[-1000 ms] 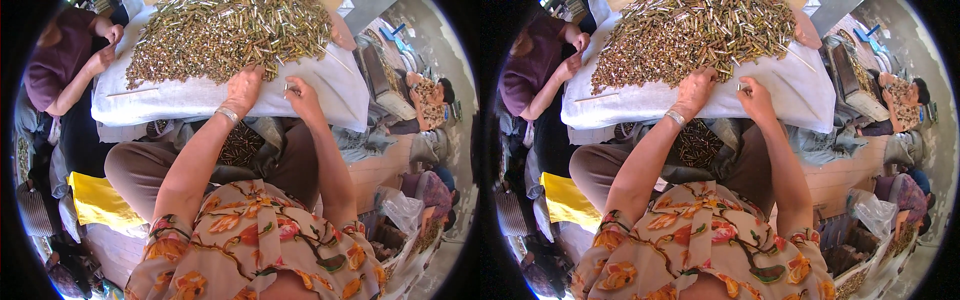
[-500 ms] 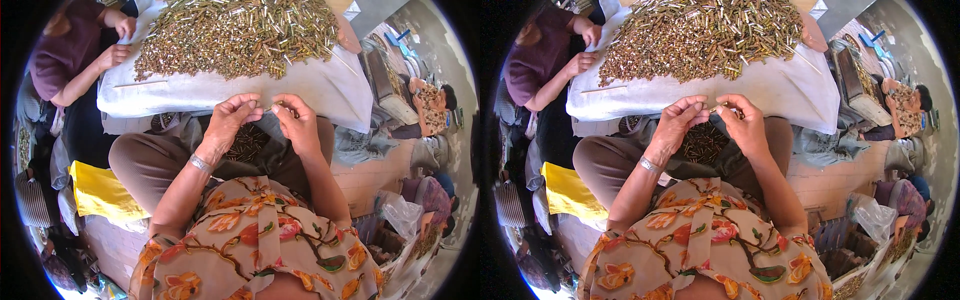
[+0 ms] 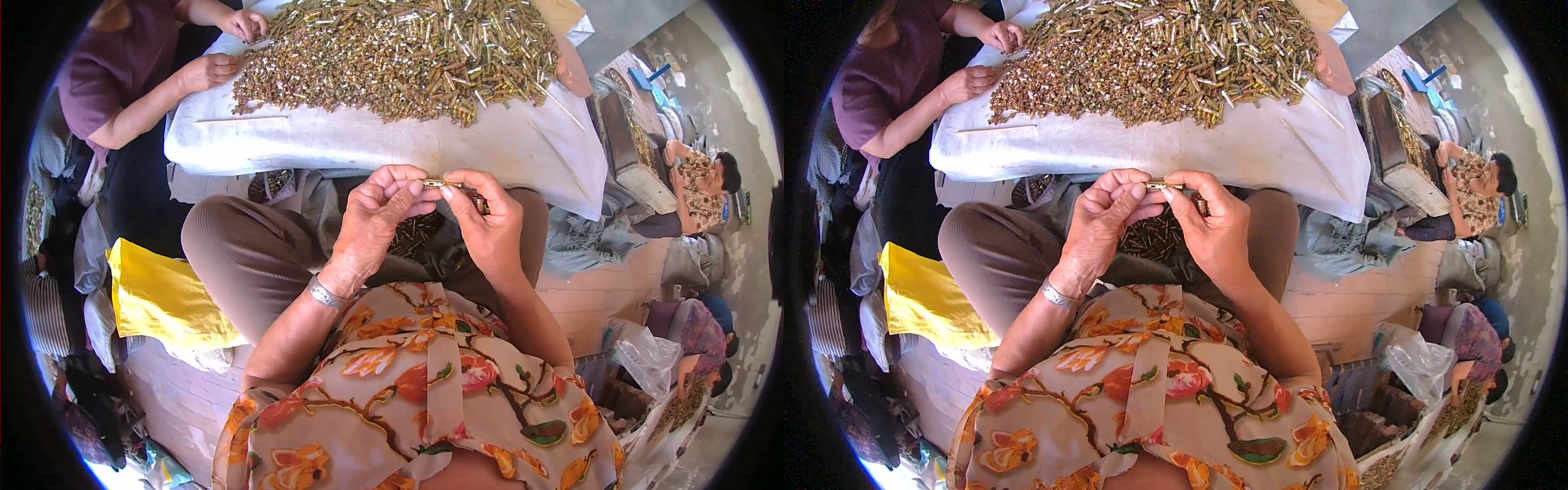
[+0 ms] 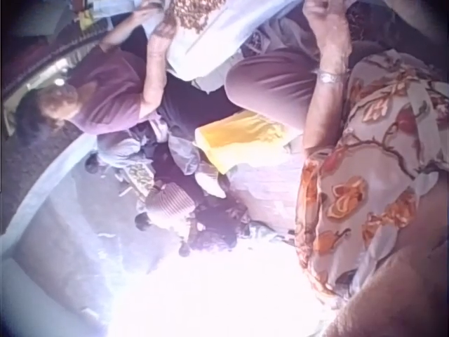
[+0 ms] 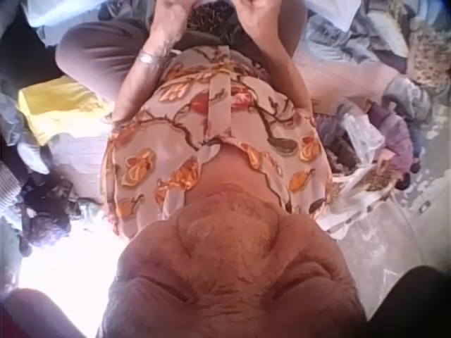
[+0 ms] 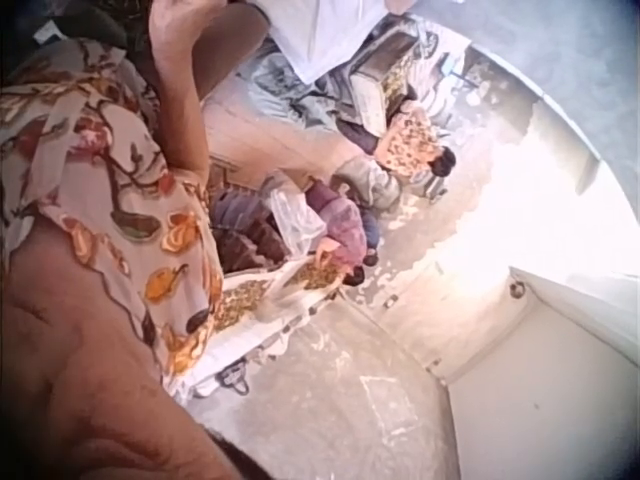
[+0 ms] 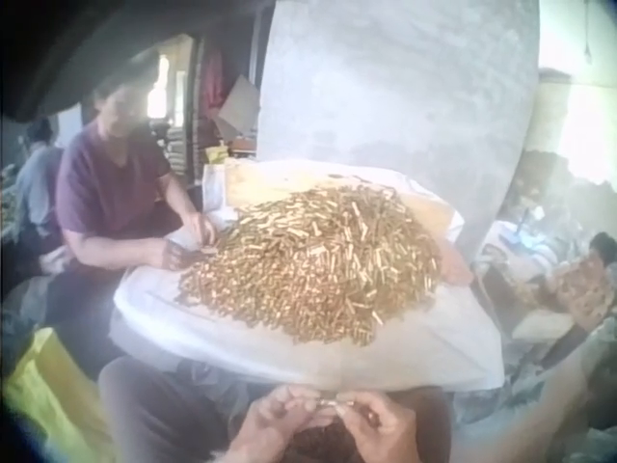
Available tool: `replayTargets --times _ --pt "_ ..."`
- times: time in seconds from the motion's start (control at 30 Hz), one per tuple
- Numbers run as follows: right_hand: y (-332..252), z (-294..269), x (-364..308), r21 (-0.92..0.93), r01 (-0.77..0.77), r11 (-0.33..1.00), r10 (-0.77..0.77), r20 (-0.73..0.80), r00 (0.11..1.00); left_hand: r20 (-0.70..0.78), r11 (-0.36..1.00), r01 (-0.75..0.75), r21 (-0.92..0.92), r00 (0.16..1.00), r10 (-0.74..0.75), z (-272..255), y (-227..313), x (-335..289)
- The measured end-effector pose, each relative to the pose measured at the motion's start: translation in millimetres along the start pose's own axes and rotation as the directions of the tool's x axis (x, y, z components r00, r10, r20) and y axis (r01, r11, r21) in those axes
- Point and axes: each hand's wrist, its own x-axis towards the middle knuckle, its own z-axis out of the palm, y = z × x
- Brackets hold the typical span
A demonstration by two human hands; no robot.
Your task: The person takes small metal components from a pile on the table and connects the pieces together by hand.
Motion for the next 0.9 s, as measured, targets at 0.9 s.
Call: replayTargets --times 0.9 --pt "-3.6 -12.8 -3.1 0.434 -0.594 0.677 0.351 0.518 0.78 0.452 0.919 0.285 -0.272 0.881 -0.139 -34.3 -3.8 -0.4"
